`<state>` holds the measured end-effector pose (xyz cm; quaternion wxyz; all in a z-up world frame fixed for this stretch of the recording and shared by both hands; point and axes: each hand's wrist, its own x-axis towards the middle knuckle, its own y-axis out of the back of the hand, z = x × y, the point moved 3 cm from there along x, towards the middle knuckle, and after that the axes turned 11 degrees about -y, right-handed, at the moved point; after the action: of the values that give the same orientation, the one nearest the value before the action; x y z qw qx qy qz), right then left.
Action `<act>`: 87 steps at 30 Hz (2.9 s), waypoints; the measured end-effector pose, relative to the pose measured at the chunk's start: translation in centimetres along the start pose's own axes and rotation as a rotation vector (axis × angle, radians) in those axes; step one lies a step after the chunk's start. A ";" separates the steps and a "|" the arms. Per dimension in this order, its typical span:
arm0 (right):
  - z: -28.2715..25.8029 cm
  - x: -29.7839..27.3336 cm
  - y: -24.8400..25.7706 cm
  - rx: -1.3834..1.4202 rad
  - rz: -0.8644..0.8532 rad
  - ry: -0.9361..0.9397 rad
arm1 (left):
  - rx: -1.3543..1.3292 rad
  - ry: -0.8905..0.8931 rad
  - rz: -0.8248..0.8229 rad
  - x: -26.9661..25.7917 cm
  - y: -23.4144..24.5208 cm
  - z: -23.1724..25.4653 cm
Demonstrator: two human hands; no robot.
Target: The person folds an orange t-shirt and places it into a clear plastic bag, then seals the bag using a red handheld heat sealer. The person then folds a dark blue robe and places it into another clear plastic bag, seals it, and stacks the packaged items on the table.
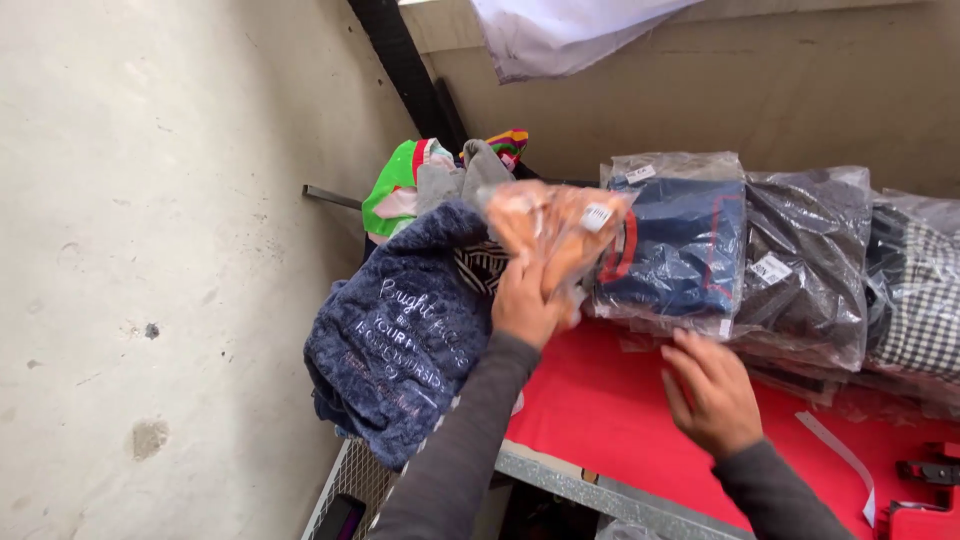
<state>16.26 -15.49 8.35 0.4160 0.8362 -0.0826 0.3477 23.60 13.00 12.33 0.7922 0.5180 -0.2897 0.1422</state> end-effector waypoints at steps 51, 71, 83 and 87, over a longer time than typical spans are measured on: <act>0.9 13.6 -22.0 -0.724 -0.788 -0.138 | 0.252 0.215 -0.098 -1.4 -11.5 -10.0; -7.3 -0.4 -9.6 0.561 -0.733 -0.854 | 0.005 0.015 0.156 0.2 13.9 3.0; -5.3 -0.6 10.5 0.697 0.051 -0.637 | -1.405 0.633 0.232 -8.8 8.9 8.8; -2.4 -4.1 12.3 0.296 -0.027 -0.364 | -1.164 0.849 0.168 -15.7 2.5 4.6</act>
<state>6.68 -22.17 14.57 0.2717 0.9380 -0.0932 0.1940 8.39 11.05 6.02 0.9701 -0.1116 -0.0246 0.2141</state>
